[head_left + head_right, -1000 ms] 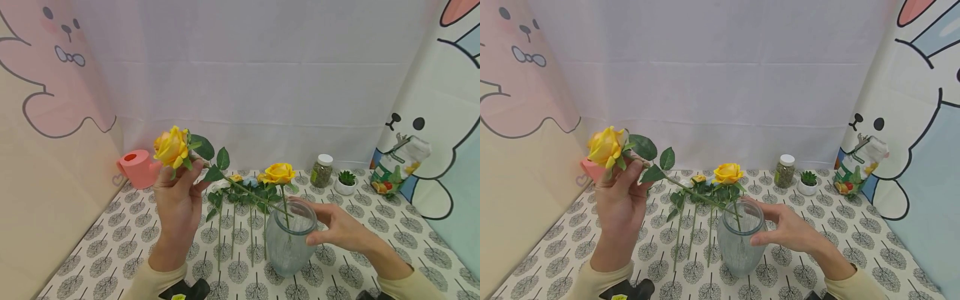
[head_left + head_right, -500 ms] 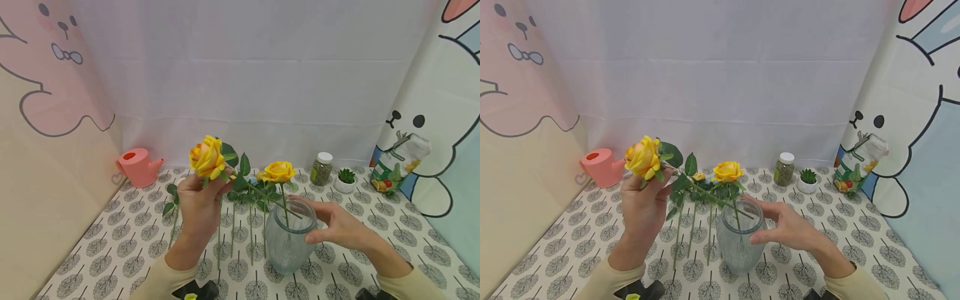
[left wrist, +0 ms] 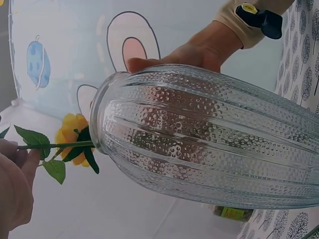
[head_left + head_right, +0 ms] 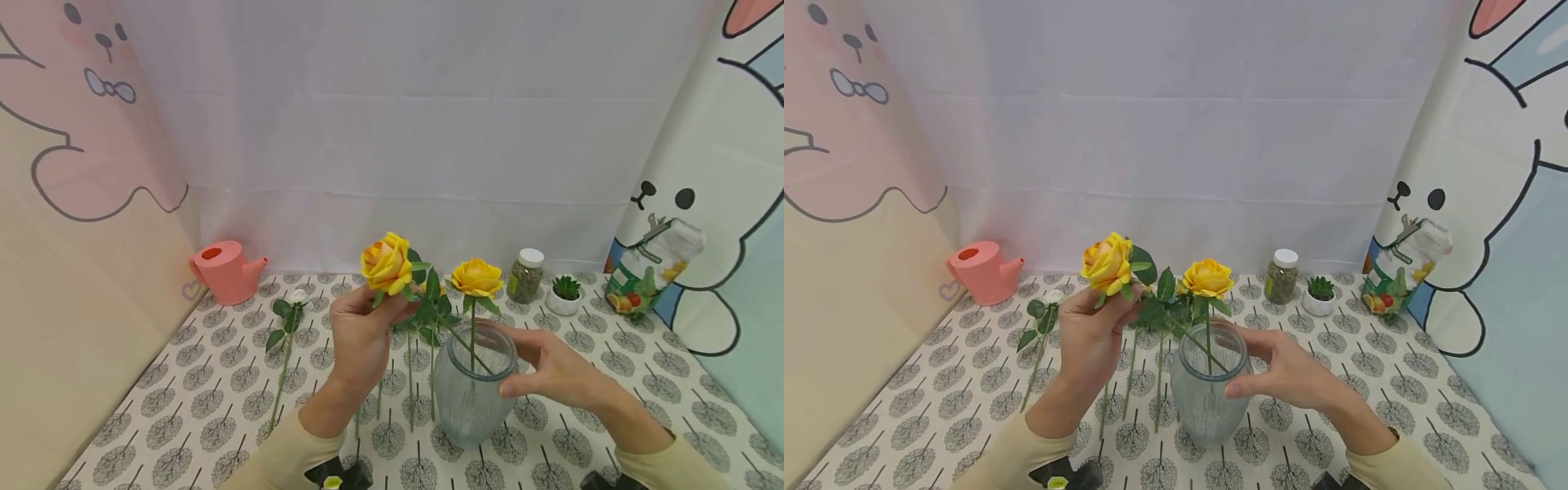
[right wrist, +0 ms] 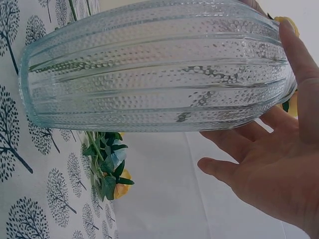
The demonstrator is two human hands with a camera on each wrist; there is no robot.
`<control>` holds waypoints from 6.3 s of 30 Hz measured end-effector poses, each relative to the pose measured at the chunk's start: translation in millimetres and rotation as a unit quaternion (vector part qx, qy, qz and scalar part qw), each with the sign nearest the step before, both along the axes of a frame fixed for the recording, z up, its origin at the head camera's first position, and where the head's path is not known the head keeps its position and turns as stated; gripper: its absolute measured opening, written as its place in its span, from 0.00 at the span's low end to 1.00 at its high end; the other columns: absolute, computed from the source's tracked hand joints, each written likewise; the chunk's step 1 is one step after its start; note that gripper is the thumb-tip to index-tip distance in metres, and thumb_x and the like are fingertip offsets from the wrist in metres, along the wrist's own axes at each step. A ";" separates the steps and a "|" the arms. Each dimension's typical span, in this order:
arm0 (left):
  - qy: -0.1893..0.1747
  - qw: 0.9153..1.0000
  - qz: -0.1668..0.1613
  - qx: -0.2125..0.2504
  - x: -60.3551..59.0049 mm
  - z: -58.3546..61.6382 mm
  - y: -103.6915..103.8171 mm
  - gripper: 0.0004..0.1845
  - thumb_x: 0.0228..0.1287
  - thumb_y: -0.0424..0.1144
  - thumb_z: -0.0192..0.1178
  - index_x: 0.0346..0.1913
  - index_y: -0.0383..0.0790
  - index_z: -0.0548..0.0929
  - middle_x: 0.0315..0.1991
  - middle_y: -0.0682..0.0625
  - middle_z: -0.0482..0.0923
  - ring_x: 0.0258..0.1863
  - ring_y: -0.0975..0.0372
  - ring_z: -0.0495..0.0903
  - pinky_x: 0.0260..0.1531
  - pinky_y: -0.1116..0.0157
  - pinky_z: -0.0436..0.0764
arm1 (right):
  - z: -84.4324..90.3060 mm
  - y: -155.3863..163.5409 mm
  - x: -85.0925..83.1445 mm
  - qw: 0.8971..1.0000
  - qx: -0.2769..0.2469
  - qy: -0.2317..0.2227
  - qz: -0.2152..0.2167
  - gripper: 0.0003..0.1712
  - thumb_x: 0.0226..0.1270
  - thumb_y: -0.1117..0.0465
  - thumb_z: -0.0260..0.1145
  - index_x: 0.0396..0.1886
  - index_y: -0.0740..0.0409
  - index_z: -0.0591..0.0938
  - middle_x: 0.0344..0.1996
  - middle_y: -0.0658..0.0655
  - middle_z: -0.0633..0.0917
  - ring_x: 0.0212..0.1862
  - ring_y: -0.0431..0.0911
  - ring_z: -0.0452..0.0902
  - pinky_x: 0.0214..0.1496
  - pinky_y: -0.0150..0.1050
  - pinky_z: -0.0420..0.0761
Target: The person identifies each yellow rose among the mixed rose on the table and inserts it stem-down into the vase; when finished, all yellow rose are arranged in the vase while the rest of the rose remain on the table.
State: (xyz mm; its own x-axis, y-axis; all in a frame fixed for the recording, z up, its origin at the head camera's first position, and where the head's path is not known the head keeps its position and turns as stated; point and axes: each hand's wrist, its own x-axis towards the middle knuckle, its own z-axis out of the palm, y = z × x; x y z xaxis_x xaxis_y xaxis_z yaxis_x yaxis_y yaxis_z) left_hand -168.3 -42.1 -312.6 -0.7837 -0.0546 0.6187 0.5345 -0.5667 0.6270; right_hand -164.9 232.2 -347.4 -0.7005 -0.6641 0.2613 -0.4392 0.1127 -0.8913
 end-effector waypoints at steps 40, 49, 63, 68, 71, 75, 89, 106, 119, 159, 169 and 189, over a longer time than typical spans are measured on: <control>-0.002 0.976 -0.042 -0.215 -13.6 -7.4 23.8 0.19 0.61 0.25 0.68 0.56 0.28 0.83 0.53 0.41 0.83 0.52 0.51 0.84 0.51 0.55 0.84 | -0.9 2.0 -0.6 1.000 0.002 0.018 0.003 0.37 0.66 0.59 0.72 0.74 0.53 0.70 0.70 0.56 0.73 0.70 0.44 0.67 0.67 0.34 0.68; -0.047 0.971 -0.060 -0.228 -10.4 -11.8 25.7 0.18 0.64 0.26 0.67 0.56 0.28 0.83 0.55 0.41 0.82 0.56 0.54 0.82 0.54 0.58 0.82 | -2.9 2.8 -0.2 1.000 0.006 0.008 -0.004 0.36 0.68 0.57 0.71 0.73 0.53 0.71 0.71 0.59 0.71 0.70 0.41 0.65 0.67 0.32 0.67; -0.081 0.965 -0.066 -0.242 -12.9 -18.3 26.2 0.16 0.64 0.28 0.67 0.55 0.28 0.84 0.54 0.43 0.83 0.57 0.55 0.81 0.56 0.58 0.81 | -3.0 1.6 -0.9 1.000 0.009 0.013 -0.005 0.37 0.68 0.56 0.71 0.74 0.53 0.69 0.70 0.57 0.72 0.70 0.45 0.68 0.67 0.34 0.68; -0.088 0.963 -0.068 -0.245 -14.2 -21.8 26.8 0.14 0.63 0.26 0.66 0.50 0.24 0.84 0.52 0.42 0.82 0.56 0.55 0.81 0.54 0.58 0.82 | -3.1 2.5 -1.6 1.000 0.015 0.014 -0.006 0.37 0.68 0.58 0.71 0.75 0.52 0.68 0.72 0.57 0.69 0.70 0.44 0.66 0.68 0.32 0.66; -0.090 0.963 -0.071 -0.245 -15.4 -22.7 27.3 0.14 0.63 0.26 0.66 0.50 0.23 0.84 0.51 0.42 0.83 0.55 0.55 0.82 0.54 0.58 0.82 | -2.8 2.7 -1.9 1.000 0.015 0.016 -0.006 0.37 0.68 0.57 0.71 0.75 0.52 0.68 0.72 0.57 0.69 0.70 0.44 0.66 0.68 0.31 0.66; -0.099 0.962 -0.087 -0.239 -17.4 -23.3 26.9 0.15 0.64 0.28 0.67 0.52 0.25 0.84 0.50 0.43 0.84 0.54 0.55 0.82 0.55 0.57 0.82 | -1.5 2.2 -1.1 1.000 0.010 0.010 -0.002 0.38 0.68 0.56 0.71 0.75 0.53 0.68 0.72 0.57 0.69 0.71 0.43 0.65 0.68 0.30 0.65; -0.116 0.961 -0.092 -0.235 -25.1 -20.3 14.0 0.13 0.60 0.25 0.68 0.49 0.25 0.84 0.43 0.44 0.87 0.44 0.56 0.86 0.51 0.57 0.84 | -1.3 3.8 1.1 0.999 0.023 0.002 -0.025 0.28 0.65 0.53 0.73 0.64 0.53 0.80 0.59 0.55 0.82 0.63 0.48 0.76 0.64 0.34 0.73; -0.133 0.955 0.108 -0.243 -68.7 -22.7 -24.3 0.11 0.60 0.31 0.71 0.44 0.31 0.87 0.39 0.46 0.88 0.42 0.56 0.85 0.48 0.62 0.83 | -0.5 2.7 0.0 1.000 0.019 0.011 -0.019 0.29 0.65 0.54 0.73 0.65 0.52 0.80 0.60 0.56 0.82 0.64 0.49 0.76 0.64 0.35 0.73; -0.147 0.887 0.241 -0.365 -98.4 -63.0 -32.2 0.04 0.64 0.33 0.68 0.40 0.36 0.89 0.35 0.47 0.86 0.33 0.54 0.83 0.28 0.66 0.81 | 0.9 2.8 -0.1 1.000 0.023 0.007 -0.018 0.28 0.66 0.54 0.73 0.65 0.53 0.79 0.60 0.56 0.82 0.63 0.48 0.76 0.64 0.35 0.73; -0.224 0.758 0.186 -0.584 -125.5 -120.0 -48.5 0.20 0.64 0.28 0.66 0.59 0.34 0.81 0.53 0.38 0.81 0.51 0.46 0.81 0.42 0.55 0.85 | -0.6 1.9 -1.0 0.999 0.026 0.012 -0.020 0.31 0.66 0.52 0.73 0.67 0.50 0.77 0.63 0.53 0.80 0.66 0.48 0.73 0.65 0.34 0.71; -0.269 0.810 0.214 -0.475 -129.3 -114.6 -53.3 0.12 0.67 0.36 0.64 0.50 0.35 0.84 0.42 0.42 0.85 0.38 0.54 0.84 0.30 0.60 0.83 | -0.6 2.0 -1.3 0.999 0.022 0.016 -0.025 0.30 0.64 0.52 0.74 0.64 0.52 0.80 0.61 0.55 0.81 0.64 0.52 0.75 0.64 0.35 0.73; -0.318 0.878 0.140 -0.330 -122.3 -77.9 -59.7 0.17 0.69 0.41 0.63 0.54 0.33 0.85 0.42 0.43 0.81 0.21 0.63 0.75 0.25 0.65 0.77 | -0.3 2.3 -0.4 0.999 0.024 0.023 -0.028 0.29 0.64 0.52 0.74 0.64 0.51 0.80 0.61 0.54 0.82 0.64 0.48 0.75 0.65 0.34 0.72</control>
State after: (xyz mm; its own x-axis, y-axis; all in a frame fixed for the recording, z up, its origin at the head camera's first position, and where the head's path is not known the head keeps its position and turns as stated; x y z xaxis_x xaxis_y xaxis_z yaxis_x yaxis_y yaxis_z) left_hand -290.5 -101.8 -390.5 -0.9951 -0.0943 0.0312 0.0188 0.1298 0.9914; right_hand -165.4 234.5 -347.8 -0.7246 -0.6372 0.2624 -0.4711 0.1801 -0.8635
